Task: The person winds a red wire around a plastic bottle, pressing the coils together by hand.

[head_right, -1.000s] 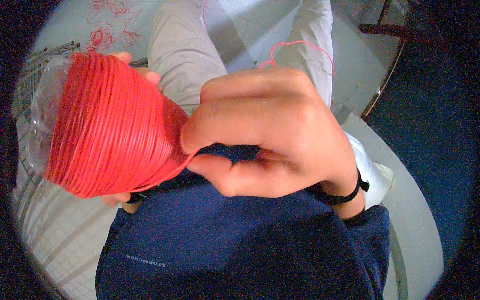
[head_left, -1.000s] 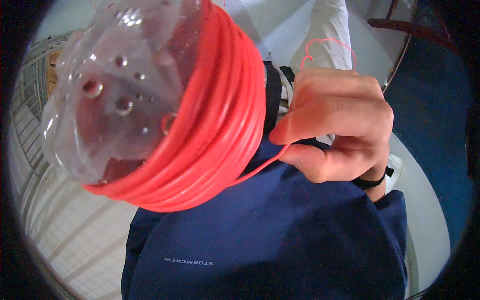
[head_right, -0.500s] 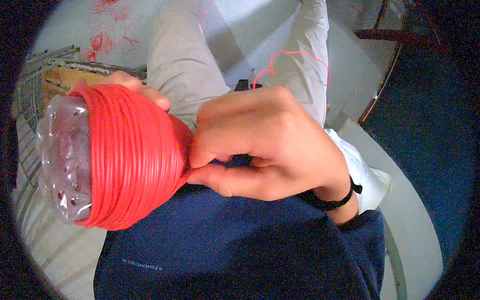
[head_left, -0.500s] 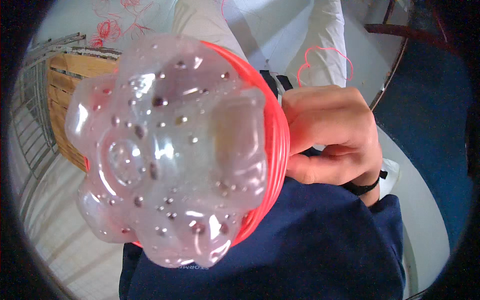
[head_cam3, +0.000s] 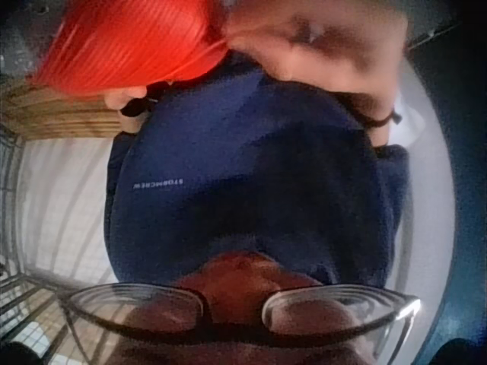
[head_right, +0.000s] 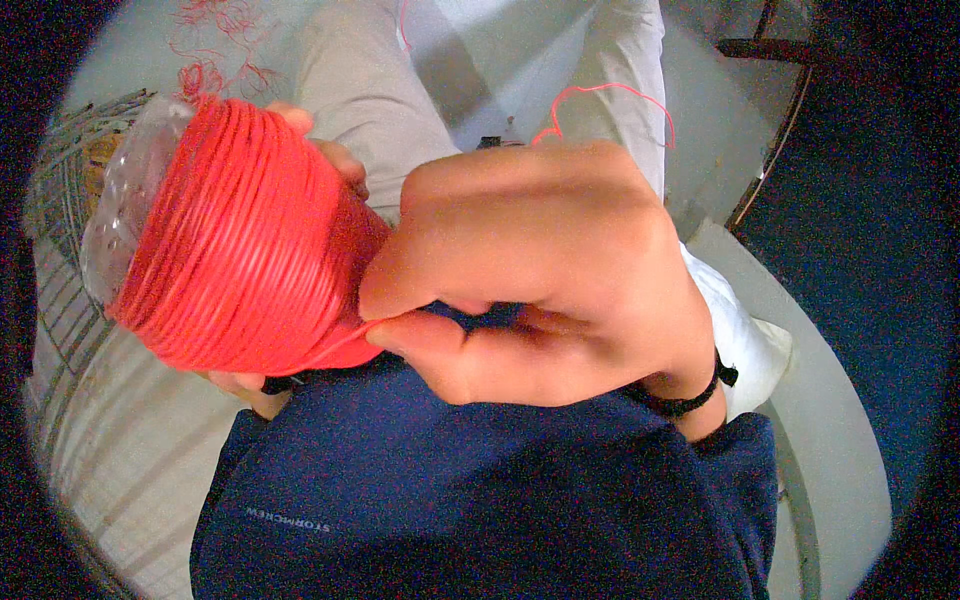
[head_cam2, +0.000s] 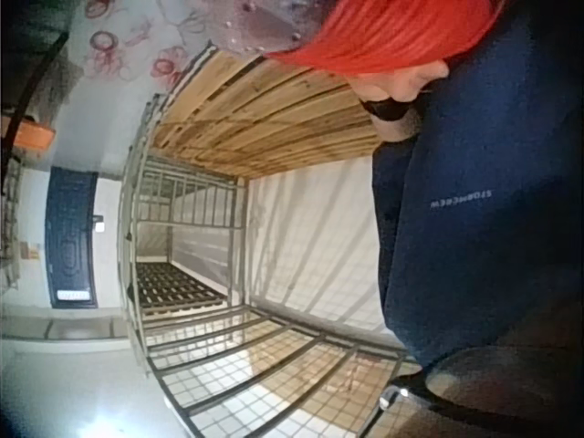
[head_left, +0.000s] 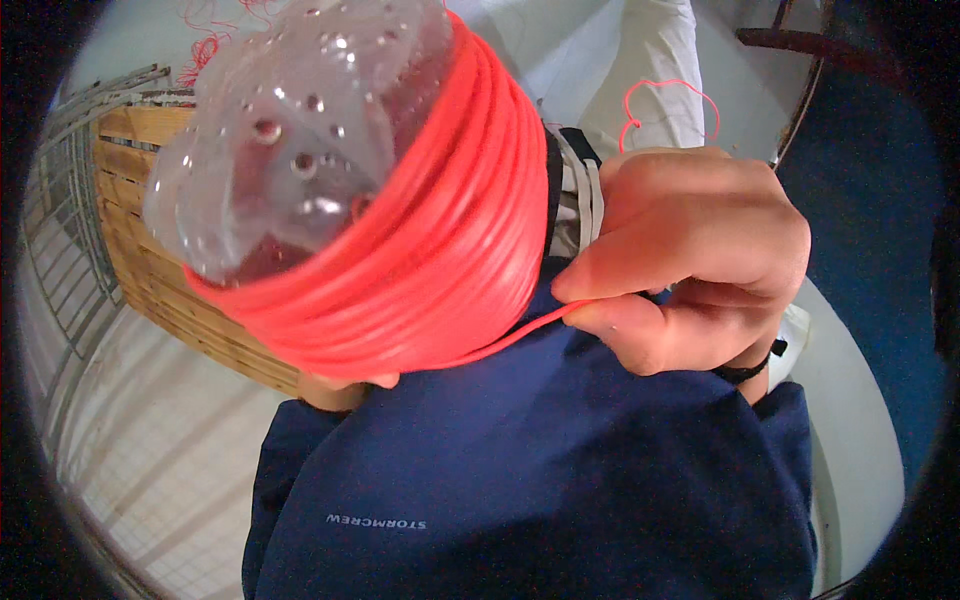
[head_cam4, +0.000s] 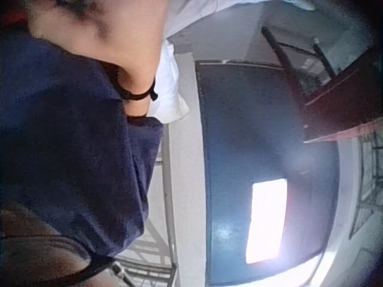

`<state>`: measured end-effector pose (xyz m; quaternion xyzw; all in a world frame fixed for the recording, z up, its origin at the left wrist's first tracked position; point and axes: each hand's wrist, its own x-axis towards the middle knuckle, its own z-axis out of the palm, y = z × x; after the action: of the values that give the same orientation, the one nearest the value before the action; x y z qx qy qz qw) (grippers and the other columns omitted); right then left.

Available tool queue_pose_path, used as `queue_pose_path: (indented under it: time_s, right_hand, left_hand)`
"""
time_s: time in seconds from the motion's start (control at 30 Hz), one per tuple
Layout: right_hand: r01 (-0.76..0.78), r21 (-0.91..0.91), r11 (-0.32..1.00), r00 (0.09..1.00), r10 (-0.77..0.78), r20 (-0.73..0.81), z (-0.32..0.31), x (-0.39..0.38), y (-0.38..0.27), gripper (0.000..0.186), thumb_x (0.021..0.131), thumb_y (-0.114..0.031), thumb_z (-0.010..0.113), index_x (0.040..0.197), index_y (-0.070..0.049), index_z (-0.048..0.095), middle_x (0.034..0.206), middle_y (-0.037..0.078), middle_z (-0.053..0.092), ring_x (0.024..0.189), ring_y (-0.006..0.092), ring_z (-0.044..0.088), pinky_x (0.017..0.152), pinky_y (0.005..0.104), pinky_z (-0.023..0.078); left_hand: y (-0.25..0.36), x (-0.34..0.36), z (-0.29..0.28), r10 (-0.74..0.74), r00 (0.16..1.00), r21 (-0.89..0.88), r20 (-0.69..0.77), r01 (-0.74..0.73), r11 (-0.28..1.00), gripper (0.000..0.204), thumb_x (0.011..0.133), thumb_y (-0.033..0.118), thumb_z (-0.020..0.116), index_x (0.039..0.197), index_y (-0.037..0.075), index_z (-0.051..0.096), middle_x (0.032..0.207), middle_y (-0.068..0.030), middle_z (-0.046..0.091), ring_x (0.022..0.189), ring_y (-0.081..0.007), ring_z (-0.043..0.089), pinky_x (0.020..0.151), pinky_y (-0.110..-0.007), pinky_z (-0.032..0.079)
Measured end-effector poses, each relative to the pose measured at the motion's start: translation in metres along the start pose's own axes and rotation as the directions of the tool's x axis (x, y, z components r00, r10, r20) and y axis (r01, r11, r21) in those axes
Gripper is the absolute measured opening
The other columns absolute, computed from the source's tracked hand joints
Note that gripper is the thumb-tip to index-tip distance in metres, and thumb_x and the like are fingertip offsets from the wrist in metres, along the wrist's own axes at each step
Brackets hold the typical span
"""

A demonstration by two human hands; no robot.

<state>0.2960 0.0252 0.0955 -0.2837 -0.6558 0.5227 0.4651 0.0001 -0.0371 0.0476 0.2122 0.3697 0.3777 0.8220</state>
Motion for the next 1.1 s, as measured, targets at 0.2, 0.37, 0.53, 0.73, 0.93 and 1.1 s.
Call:
queue_pose_path:
  time_s: [0.2, 0.37, 0.53, 0.73, 0.93, 1.1]
  right_hand:
    - [0.032, 0.03, 0.999, 0.996, -0.029, -0.079, 0.012, 0.002, 0.008, 0.014, 0.066, 0.0, 0.077, 0.078, 0.003, 0.071, 0.057, 0.007, 0.057, 0.041, 0.0131, 0.044, 0.04, 0.0275, 0.027]
    - [-0.049, 0.028, 0.998, 0.996, 0.051, -0.069, 0.008, 0.003, 0.009, 0.014, 0.066, 0.0, 0.076, 0.078, 0.004, 0.07, 0.055, 0.004, 0.055, 0.042, 0.0113, 0.041, 0.042, 0.0271, 0.027]
    - [-0.181, 0.073, 0.981, 0.978, 0.187, -0.088, 0.007, -0.01, 0.004, 0.012, 0.068, 0.001, 0.074, 0.08, 0.004, 0.07, 0.058, 0.003, 0.056, 0.048, 0.0104, 0.044, 0.048, 0.0263, 0.031]
    - [-0.369, 0.299, 0.88, 0.898, 0.42, -0.13, 0.009, -0.008, 0.004, 0.011, 0.074, 0.002, 0.07, 0.08, 0.001, 0.061, 0.067, 0.002, 0.058, 0.058, 0.0069, 0.049, 0.052, 0.023, 0.033]
    - [-0.434, 0.304, 0.848, 0.874, 0.478, -0.085, 0.015, -0.001, -0.001, 0.015, 0.077, -0.001, 0.071, 0.084, 0.0, 0.058, 0.072, 0.001, 0.057, 0.06, 0.0047, 0.049, 0.055, 0.0194, 0.033]
    - [-0.414, 0.244, 0.877, 0.882, 0.453, -0.132, 0.017, 0.002, 0.003, 0.013, 0.078, -0.001, 0.071, 0.083, 0.0, 0.06, 0.072, 0.001, 0.058, 0.06, 0.005, 0.048, 0.053, 0.0209, 0.033]
  left_hand:
    - [-0.004, 0.008, -0.011, 0.002, 1.0, -0.015, -0.004, -0.002, 1.0, 0.096, 0.061, 0.036, 0.08, 0.138, -0.002, 0.038, 0.132, -0.0176, 0.053, 0.117, -0.0294, 0.056, 0.1, -0.041, 0.046]
    - [-0.007, 0.022, -0.007, 0.011, 1.0, -0.021, -0.013, -0.011, 1.0, 0.096, 0.06, 0.034, 0.08, 0.138, -0.002, 0.038, 0.132, -0.0174, 0.054, 0.117, -0.0291, 0.056, 0.1, -0.041, 0.046]
    - [-0.01, 0.028, 0.012, 0.02, 1.0, -0.027, -0.018, -0.021, 0.999, 0.095, 0.06, 0.033, 0.08, 0.138, -0.002, 0.038, 0.132, -0.0171, 0.054, 0.117, -0.0288, 0.056, 0.1, -0.041, 0.046]
    - [-0.006, 0.057, 0.041, 0.031, 0.999, -0.057, -0.03, -0.033, 0.998, 0.095, 0.06, 0.032, 0.081, 0.138, -0.003, 0.039, 0.131, -0.0168, 0.054, 0.117, -0.0284, 0.056, 0.1, -0.041, 0.046]
    - [0.003, 0.075, 0.064, 0.036, 0.999, -0.061, -0.031, -0.038, 0.997, 0.095, 0.059, 0.031, 0.081, 0.138, -0.003, 0.039, 0.131, -0.0165, 0.054, 0.117, -0.028, 0.056, 0.1, -0.04, 0.046]
    - [0.005, 0.078, 0.061, 0.028, 0.998, -0.069, -0.049, -0.031, 0.997, 0.095, 0.059, 0.029, 0.082, 0.137, -0.003, 0.039, 0.131, -0.0162, 0.055, 0.117, -0.0277, 0.057, 0.1, -0.04, 0.046]
